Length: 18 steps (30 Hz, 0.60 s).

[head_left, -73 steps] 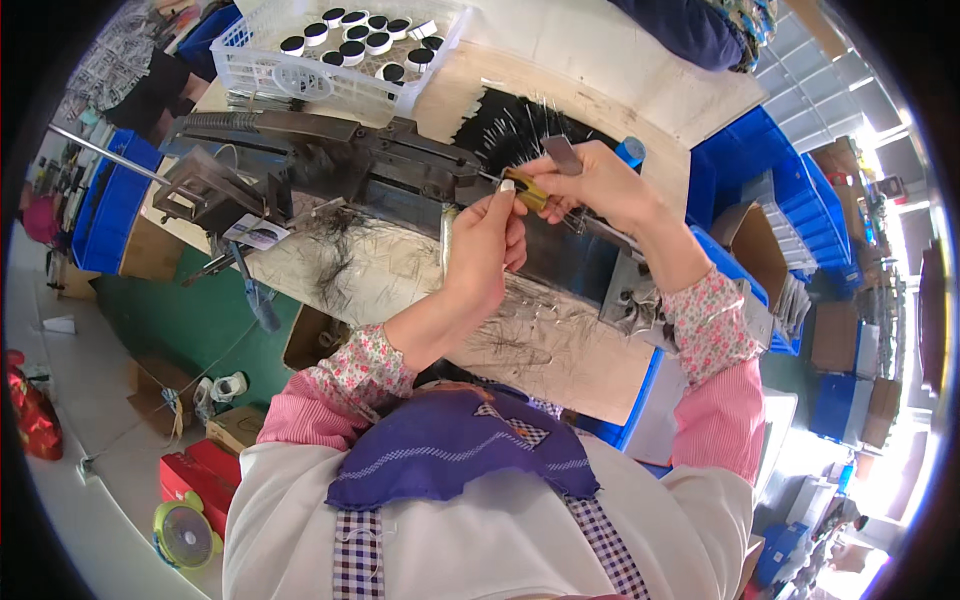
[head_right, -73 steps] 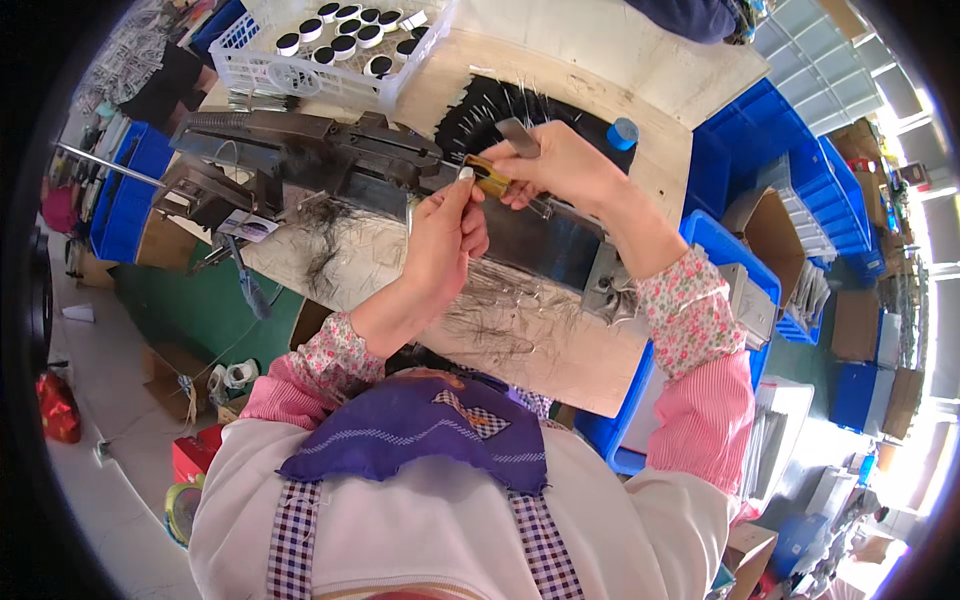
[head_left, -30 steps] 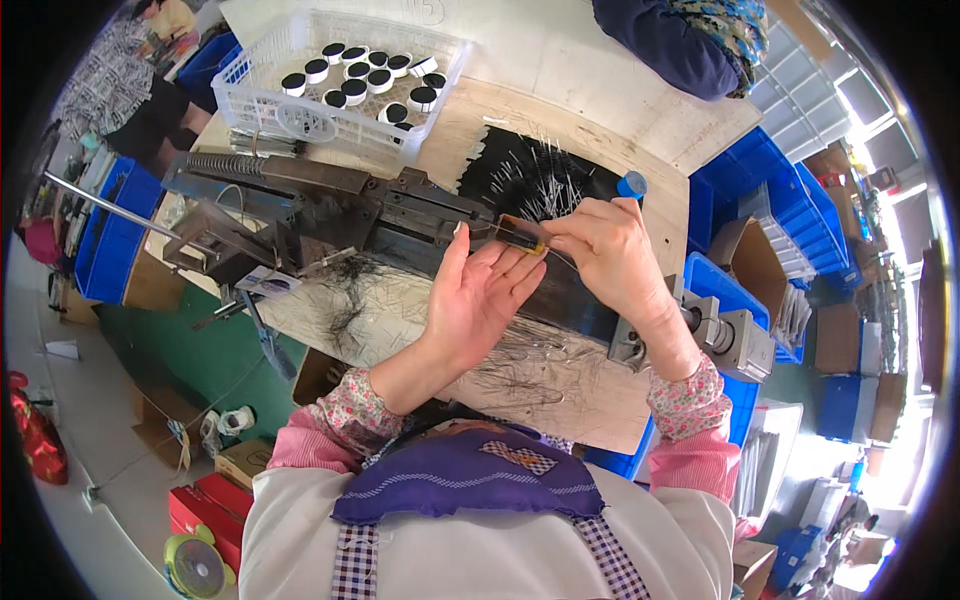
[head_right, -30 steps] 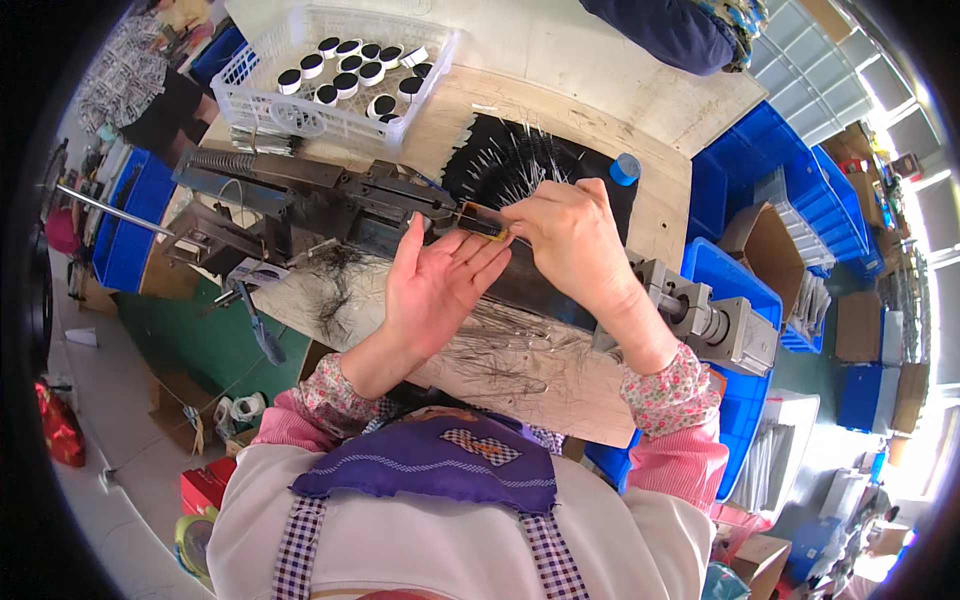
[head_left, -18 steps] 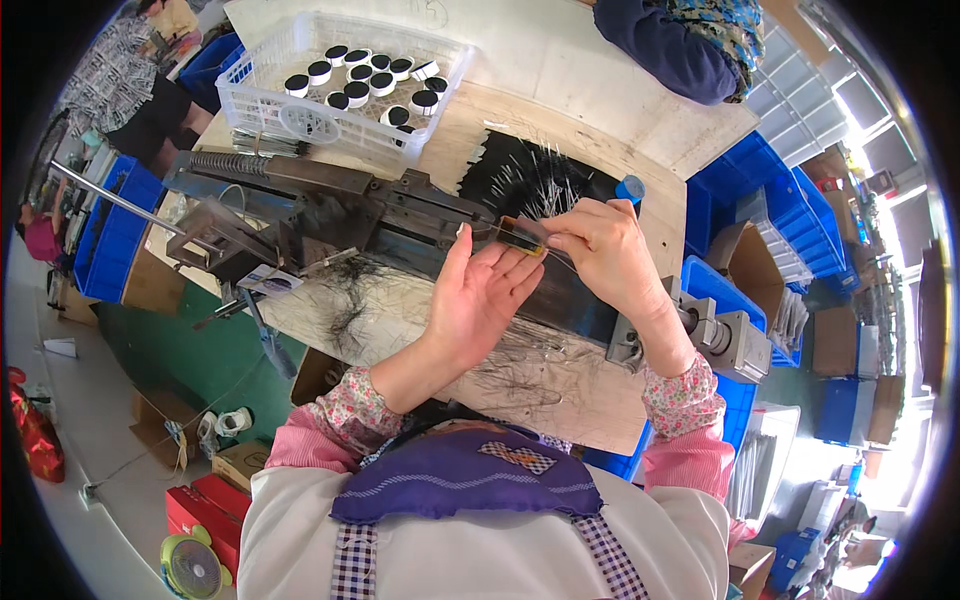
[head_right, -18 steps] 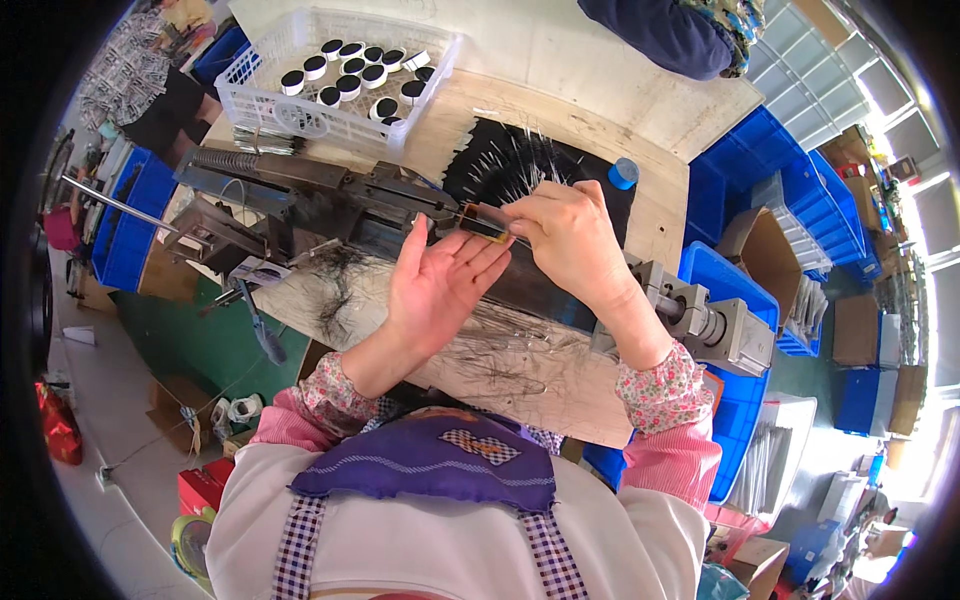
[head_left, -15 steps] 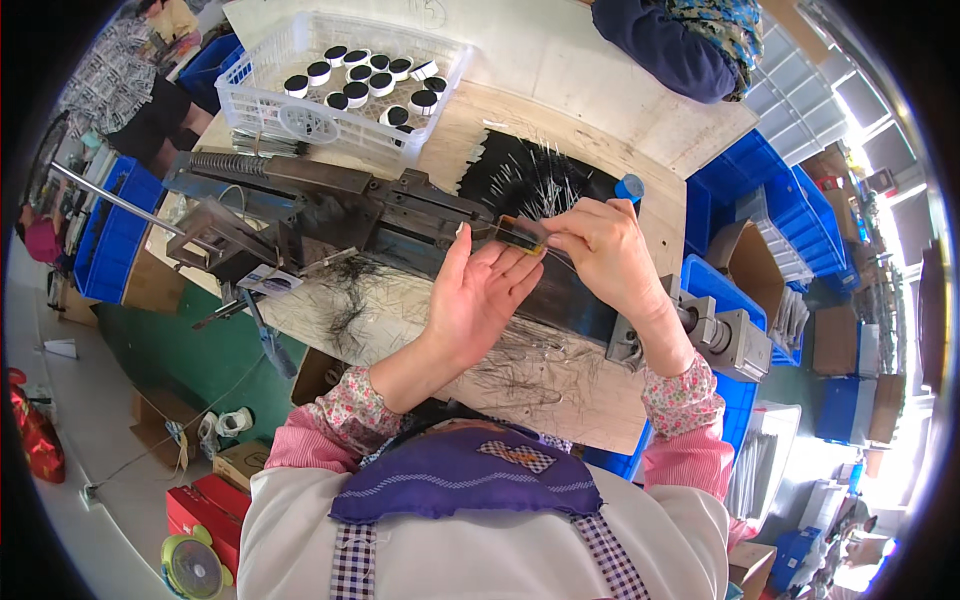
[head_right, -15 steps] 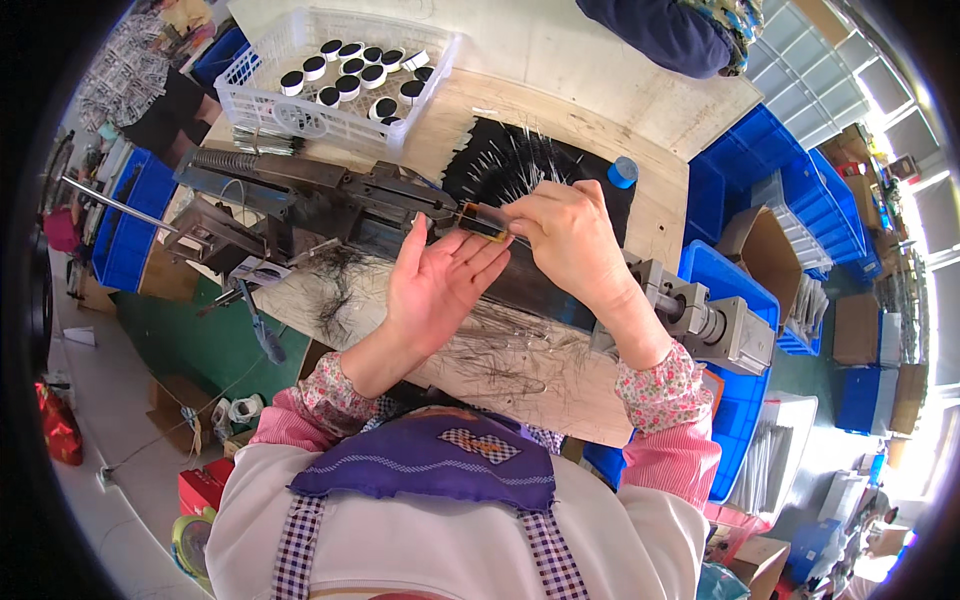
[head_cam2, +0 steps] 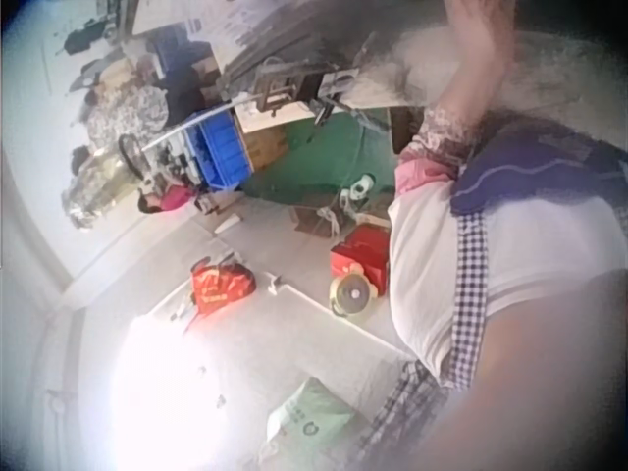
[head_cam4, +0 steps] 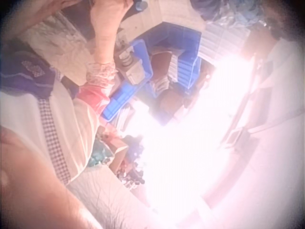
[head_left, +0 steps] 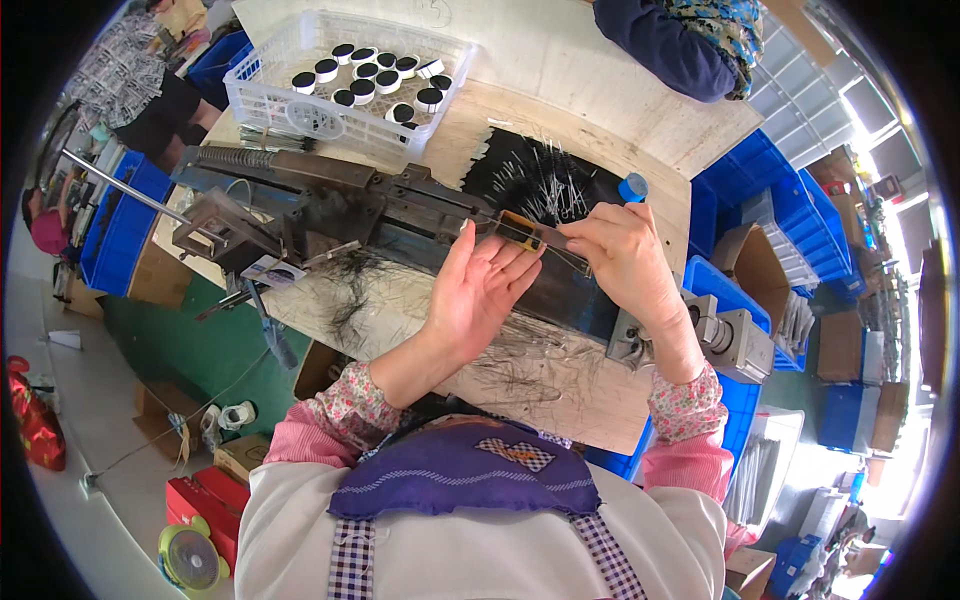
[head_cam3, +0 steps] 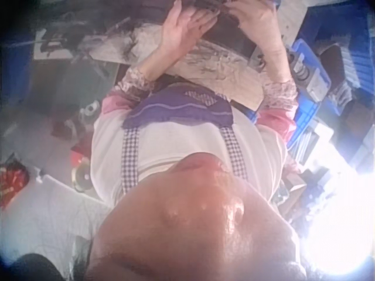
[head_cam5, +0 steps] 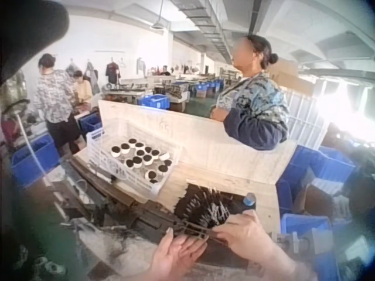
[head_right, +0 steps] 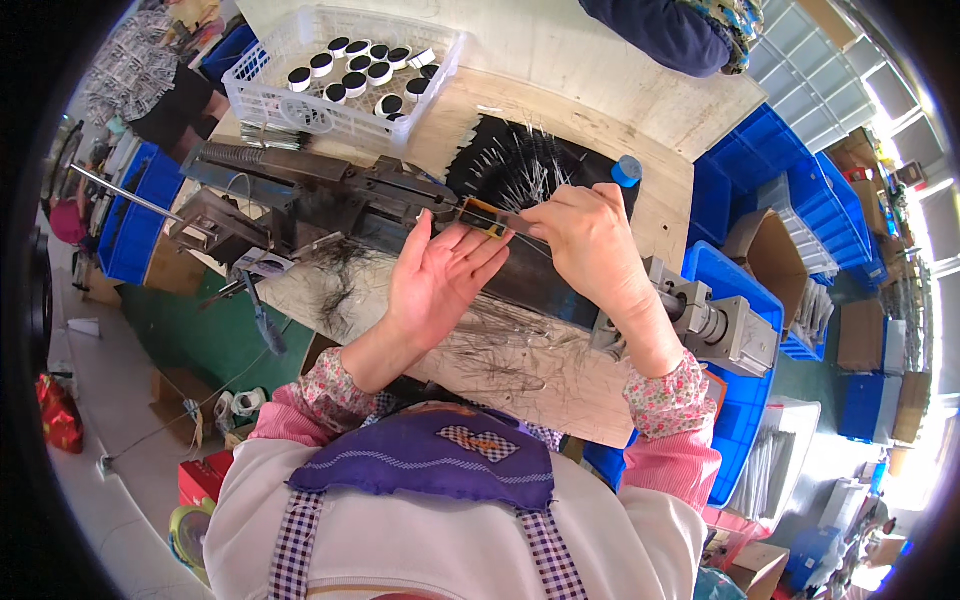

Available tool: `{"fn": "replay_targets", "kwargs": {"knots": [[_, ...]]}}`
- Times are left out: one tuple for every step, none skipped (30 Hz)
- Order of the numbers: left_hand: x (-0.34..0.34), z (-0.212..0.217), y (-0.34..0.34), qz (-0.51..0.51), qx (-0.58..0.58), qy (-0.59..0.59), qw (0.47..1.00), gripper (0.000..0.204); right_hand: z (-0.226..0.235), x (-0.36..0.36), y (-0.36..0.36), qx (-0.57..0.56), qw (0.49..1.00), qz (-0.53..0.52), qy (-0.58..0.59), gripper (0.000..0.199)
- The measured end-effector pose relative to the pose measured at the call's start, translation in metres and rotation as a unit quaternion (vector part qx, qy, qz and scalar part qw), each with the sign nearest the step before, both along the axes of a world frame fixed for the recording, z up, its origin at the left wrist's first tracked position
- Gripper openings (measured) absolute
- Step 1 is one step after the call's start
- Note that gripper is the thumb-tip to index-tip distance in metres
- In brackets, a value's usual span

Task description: Inserting fine fibers or hair bundles into a mechanical rail component on a production line.

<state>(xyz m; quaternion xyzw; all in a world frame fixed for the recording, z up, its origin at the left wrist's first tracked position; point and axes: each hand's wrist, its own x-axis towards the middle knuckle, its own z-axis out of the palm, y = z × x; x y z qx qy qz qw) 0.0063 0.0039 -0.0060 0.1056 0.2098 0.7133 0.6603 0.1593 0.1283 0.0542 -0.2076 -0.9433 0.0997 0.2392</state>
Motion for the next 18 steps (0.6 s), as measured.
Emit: {"fn": "replay_targets", "kwargs": {"knots": [[-0.001,-0.001,0.000,-0.008,0.005,0.008,1.000,0.064,0.003,0.000,0.001,-0.015,1.000,0.000,-0.011,0.011],[-0.001,-0.001,0.000,-0.016,0.011,0.015,1.000,0.063,0.004,-0.001,0.002,-0.029,0.999,-0.001,-0.022,0.011],[-0.001,0.000,-0.001,-0.016,0.011,0.016,1.000,0.063,0.002,-0.005,0.003,-0.029,0.999,-0.001,-0.021,0.011],[0.000,0.002,-0.001,-0.013,0.012,0.015,1.000,0.063,-0.002,-0.012,0.004,-0.030,0.999,0.005,0.024,0.011],[0.000,0.003,-0.001,-0.009,0.014,0.013,1.000,0.064,-0.006,-0.017,0.004,-0.032,0.997,0.011,0.069,0.011],[0.001,0.004,-0.001,-0.009,0.013,0.015,1.000,0.064,-0.007,-0.019,0.002,-0.033,0.997,0.011,0.070,0.011],[0.001,0.004,-0.001,-0.009,0.013,0.006,1.000,0.064,-0.009,-0.021,0.001,-0.040,0.997,0.018,0.063,0.010],[0.000,0.004,-0.001,-0.009,0.014,-0.003,1.000,0.064,-0.010,-0.022,0.000,-0.047,0.997,0.025,0.057,0.010],[-0.002,0.003,0.000,-0.010,0.012,-0.001,1.000,0.064,-0.008,-0.021,0.001,-0.048,0.997,0.024,0.059,0.010],[-0.004,0.001,0.001,-0.023,0.024,0.000,0.999,0.064,-0.004,-0.018,0.002,-0.050,0.998,0.017,0.032,0.010],[-0.006,0.000,0.001,-0.036,0.036,0.001,0.999,0.065,-0.001,-0.016,0.002,-0.052,0.999,0.010,0.005,0.010],[-0.006,0.000,0.001,-0.038,0.034,0.003,0.999,0.065,0.000,-0.017,0.002,-0.050,0.999,0.007,0.000,0.011],[-0.005,0.000,0.001,-0.032,0.027,-0.002,0.999,0.065,0.000,-0.017,0.002,-0.052,0.999,0.005,0.002,0.011],[-0.005,0.001,0.002,-0.028,0.022,-0.007,0.999,0.065,0.000,-0.017,0.004,-0.049,0.999,0.008,0.000,0.011],[-0.004,0.002,0.002,-0.032,0.020,-0.004,0.999,0.065,0.000,-0.018,0.004,-0.045,0.999,0.010,-0.002,0.012],[-0.003,0.005,0.002,-0.023,0.007,-0.016,1.000,0.065,0.002,-0.020,0.001,-0.046,0.999,0.007,0.001,0.012],[-0.002,0.006,0.002,-0.012,-0.006,-0.029,1.000,0.065,0.004,-0.023,-0.006,-0.020,0.999,0.031,0.028,0.013],[-0.003,0.003,0.002,-0.013,-0.006,-0.027,1.000,0.065,0.005,-0.026,-0.012,0.005,0.997,0.056,0.054,0.014]]}}
